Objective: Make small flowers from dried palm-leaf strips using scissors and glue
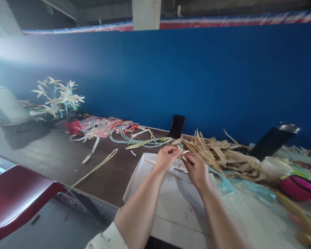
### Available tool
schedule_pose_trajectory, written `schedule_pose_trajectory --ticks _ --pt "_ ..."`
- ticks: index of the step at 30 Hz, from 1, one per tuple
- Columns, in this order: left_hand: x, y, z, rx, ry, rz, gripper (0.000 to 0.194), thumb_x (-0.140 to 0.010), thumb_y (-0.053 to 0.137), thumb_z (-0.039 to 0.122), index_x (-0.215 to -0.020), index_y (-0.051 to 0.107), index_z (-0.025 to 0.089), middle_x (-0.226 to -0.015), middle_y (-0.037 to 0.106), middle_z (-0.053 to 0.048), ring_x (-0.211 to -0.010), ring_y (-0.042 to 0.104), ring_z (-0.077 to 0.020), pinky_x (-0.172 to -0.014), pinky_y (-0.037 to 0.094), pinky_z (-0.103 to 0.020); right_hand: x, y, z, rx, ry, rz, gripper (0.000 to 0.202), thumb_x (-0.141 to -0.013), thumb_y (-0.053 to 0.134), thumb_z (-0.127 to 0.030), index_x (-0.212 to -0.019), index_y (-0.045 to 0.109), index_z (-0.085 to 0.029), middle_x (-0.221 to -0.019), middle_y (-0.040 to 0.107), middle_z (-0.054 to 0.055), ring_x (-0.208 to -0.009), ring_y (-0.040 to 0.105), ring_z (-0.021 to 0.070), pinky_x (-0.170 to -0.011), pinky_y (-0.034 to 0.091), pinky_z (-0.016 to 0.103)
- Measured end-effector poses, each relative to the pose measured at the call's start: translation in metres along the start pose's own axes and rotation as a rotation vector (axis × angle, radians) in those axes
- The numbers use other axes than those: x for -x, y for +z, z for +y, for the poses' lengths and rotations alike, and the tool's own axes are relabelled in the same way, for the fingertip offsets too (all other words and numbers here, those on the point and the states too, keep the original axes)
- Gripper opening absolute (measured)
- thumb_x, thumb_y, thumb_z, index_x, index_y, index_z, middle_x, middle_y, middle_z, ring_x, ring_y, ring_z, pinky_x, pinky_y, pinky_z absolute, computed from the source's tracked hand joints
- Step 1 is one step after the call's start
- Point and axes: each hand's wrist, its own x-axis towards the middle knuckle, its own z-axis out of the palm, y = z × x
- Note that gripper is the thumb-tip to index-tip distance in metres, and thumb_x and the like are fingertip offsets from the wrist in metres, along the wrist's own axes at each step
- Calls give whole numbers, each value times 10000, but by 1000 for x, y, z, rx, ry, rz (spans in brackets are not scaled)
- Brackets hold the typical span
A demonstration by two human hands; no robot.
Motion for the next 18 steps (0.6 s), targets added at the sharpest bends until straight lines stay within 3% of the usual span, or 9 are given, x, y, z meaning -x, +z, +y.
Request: schedule_pose_trajectory --ticks 6,18 --pt "1 -2 3 -54 4 13 245 -666 634 396 -726 676 162 -710 633 -21 -682 550 -122 -627 404 -212 0 -2 -5 62 87 -9 241 -805 532 -367 -927 674 -214 -864 660 60 -772 606 197 -697 458 309" --pt "-1 -1 0 -126 33 25 222 -672 620 383 -655 644 163 -650 599 -3 -651 531 -118 -609 380 -213 0 0 0 -17 12 40 125 -795 551 -273 -826 657 -213 -868 637 56 -826 591 192 -728 455 310"
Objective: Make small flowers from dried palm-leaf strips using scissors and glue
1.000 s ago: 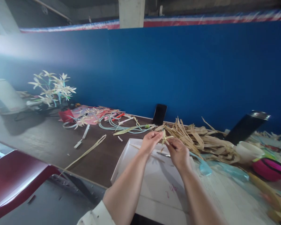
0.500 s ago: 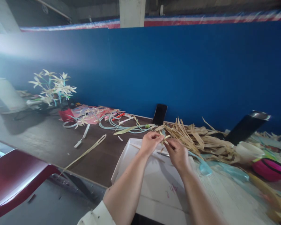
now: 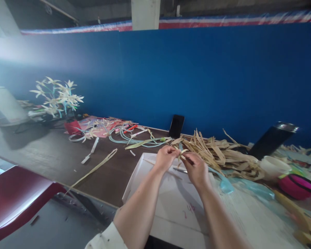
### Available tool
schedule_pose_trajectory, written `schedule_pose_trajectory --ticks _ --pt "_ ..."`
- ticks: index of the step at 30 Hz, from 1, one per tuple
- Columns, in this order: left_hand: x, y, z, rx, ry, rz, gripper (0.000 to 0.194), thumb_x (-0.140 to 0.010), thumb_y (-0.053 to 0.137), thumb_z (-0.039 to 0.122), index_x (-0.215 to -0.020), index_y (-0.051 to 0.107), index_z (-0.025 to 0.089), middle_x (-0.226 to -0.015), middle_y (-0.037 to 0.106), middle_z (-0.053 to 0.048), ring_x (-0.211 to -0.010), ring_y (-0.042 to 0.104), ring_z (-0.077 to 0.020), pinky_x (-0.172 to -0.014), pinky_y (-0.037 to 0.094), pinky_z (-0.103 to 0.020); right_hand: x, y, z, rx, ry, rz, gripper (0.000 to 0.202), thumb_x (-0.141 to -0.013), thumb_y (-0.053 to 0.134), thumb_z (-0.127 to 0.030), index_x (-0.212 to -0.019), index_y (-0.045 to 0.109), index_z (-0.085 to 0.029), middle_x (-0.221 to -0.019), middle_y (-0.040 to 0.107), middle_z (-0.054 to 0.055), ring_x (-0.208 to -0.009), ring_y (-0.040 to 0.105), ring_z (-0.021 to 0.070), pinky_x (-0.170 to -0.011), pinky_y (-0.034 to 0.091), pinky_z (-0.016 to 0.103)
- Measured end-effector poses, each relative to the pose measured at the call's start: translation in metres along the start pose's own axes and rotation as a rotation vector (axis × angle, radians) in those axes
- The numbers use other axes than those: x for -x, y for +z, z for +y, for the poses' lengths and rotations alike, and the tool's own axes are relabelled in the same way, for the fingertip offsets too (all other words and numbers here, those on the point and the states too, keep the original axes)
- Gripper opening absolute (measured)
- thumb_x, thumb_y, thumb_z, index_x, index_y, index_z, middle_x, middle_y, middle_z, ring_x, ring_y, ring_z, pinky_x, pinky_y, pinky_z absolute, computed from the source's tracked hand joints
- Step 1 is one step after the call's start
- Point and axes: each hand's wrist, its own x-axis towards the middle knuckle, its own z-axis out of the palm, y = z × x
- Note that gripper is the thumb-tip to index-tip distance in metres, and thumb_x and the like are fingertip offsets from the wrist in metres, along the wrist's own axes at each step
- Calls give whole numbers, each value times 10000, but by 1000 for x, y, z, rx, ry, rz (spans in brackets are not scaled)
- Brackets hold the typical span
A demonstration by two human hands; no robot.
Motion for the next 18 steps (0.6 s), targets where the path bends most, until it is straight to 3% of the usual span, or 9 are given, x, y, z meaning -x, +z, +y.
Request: schedule_pose_trajectory --ticks 8,13,16,18 --pt "1 1 4 11 -37 3 214 -670 622 373 -627 634 164 -617 569 2 -645 516 -122 -603 366 -217 0 1 0 -22 6 7 120 -795 550 -272 -815 654 -214 -868 636 55 -827 592 193 -739 459 319" --pt "2 2 2 95 -82 -34 287 -672 621 431 -709 645 148 -659 600 -14 -631 516 -118 -597 378 -220 -1 0 -1 -26 40 13 130 -778 562 -278 -819 669 -217 -865 642 54 -825 592 194 -739 452 316" --pt "2 2 0 173 -59 -37 340 -697 601 467 -788 645 143 -698 606 -24 -660 516 -116 -627 393 -220 -3 -2 -5 -48 109 46 135 -750 583 -292 -804 672 -206 -857 643 54 -795 587 193 -706 447 306" --pt "3 2 2 231 -65 -48 376 -709 586 493 -834 641 142 -706 602 -30 -660 512 -114 -619 395 -218 -4 -4 -8 -100 221 64 168 -737 589 -322 -803 670 -190 -775 632 44 -671 566 172 -604 438 281"
